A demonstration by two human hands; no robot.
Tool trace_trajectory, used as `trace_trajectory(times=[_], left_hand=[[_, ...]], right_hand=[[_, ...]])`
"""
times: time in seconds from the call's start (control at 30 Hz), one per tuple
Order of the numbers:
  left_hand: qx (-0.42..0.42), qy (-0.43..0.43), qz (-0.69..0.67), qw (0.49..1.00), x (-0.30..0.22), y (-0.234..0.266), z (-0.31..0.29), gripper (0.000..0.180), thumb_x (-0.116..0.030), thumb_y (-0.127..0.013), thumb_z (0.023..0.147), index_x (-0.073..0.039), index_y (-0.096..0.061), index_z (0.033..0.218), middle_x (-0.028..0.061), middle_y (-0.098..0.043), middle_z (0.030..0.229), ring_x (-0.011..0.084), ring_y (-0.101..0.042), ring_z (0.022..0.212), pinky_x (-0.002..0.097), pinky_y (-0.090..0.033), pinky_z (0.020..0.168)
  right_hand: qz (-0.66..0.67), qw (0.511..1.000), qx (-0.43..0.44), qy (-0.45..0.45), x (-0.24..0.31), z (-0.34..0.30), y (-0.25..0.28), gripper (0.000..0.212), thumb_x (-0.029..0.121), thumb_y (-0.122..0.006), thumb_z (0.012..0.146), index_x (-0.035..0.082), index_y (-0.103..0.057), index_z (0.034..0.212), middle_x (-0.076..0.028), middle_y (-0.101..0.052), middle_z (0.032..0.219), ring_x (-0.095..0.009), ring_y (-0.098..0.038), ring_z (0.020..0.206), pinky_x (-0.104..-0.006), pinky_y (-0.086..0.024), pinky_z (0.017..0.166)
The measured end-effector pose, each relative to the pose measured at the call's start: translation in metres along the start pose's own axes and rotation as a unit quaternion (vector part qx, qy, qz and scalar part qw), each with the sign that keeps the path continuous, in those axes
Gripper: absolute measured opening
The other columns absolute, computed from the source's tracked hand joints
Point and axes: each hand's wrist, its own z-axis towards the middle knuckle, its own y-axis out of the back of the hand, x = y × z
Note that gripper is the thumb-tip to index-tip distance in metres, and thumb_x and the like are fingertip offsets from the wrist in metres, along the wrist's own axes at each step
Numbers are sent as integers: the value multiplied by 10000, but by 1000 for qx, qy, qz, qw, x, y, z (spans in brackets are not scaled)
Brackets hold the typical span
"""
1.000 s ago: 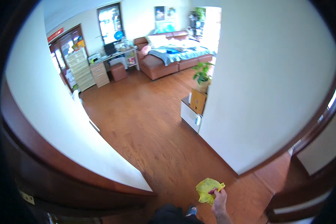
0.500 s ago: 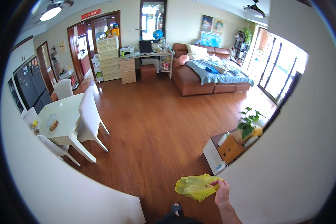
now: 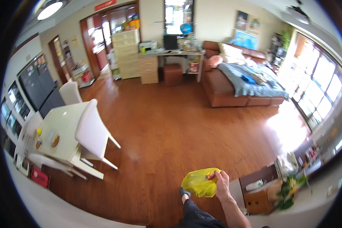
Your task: The person folds a light green blanket on a bed and places it at the foot of the bed. They then pick up a yellow plastic bag from a desk, walk to the kitchen, and dispose of its contents in a trash bin before returning to the bedroom.
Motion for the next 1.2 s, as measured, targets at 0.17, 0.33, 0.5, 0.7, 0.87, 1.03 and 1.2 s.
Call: trace_trajectory(times=[0.17,0.33,0.5,0.7,0.87,1.03,1.2], left_hand=[[-91,82,-80,989,-55,34,34,257,-232,-528,857,-59,-699,774,157,-634,683,342,-643,722,474,-509,696],[-50,336,-186,922,-138,97,31,287,-275,-628,773,-10,-714,845,192,-694,823,345,-670,838,434,-517,766],[108,403,-177,891,-128,68,77,275,-259,-602,800,-5,-692,855,193,-689,858,356,-663,834,448,-514,756],[84,348,-182,916,-146,175,306,259,-230,-564,831,4,-656,892,193,-679,890,385,-648,825,472,-507,727],[-192,3,-242,951,-298,418,563,218,-213,-595,864,-7,-650,912,196,-655,864,327,-649,831,388,-504,722],[-223,-116,-498,830,-424,556,745,343,-230,-670,894,2,-570,1127,25,-610,898,94,-557,799,251,-475,708],[-215,-77,-401,887,-460,661,881,302,-221,-699,815,13,-628,992,137,-640,847,228,-616,784,339,-487,711]], right_hand=[[1,998,26,-57,15,135,-48,142,36,-488,910,-11,-559,797,-113,-615,742,-182,-596,675,-324,-511,707],[-86,984,134,-78,26,250,-134,155,112,-524,941,-15,-573,867,-107,-639,796,-177,-622,750,-318,-529,701],[-141,968,198,-57,64,371,-243,148,129,-523,952,-10,-563,923,-88,-624,747,-163,-605,674,-282,-500,691],[-89,976,199,-3,115,497,-375,161,150,-495,967,18,-566,909,-36,-550,674,-115,-507,571,-275,-480,669],[-70,966,248,-5,148,575,-501,159,146,-481,971,17,-557,917,-35,-548,672,-102,-493,557,-261,-468,657],[-71,949,307,-6,136,659,-623,155,148,-474,980,16,-543,936,-38,-545,662,-98,-479,510,-251,-496,621],[-84,930,357,-26,119,768,-724,155,150,-477,974,10,-534,937,-44,-547,666,-102,-482,513,-256,-494,620]])
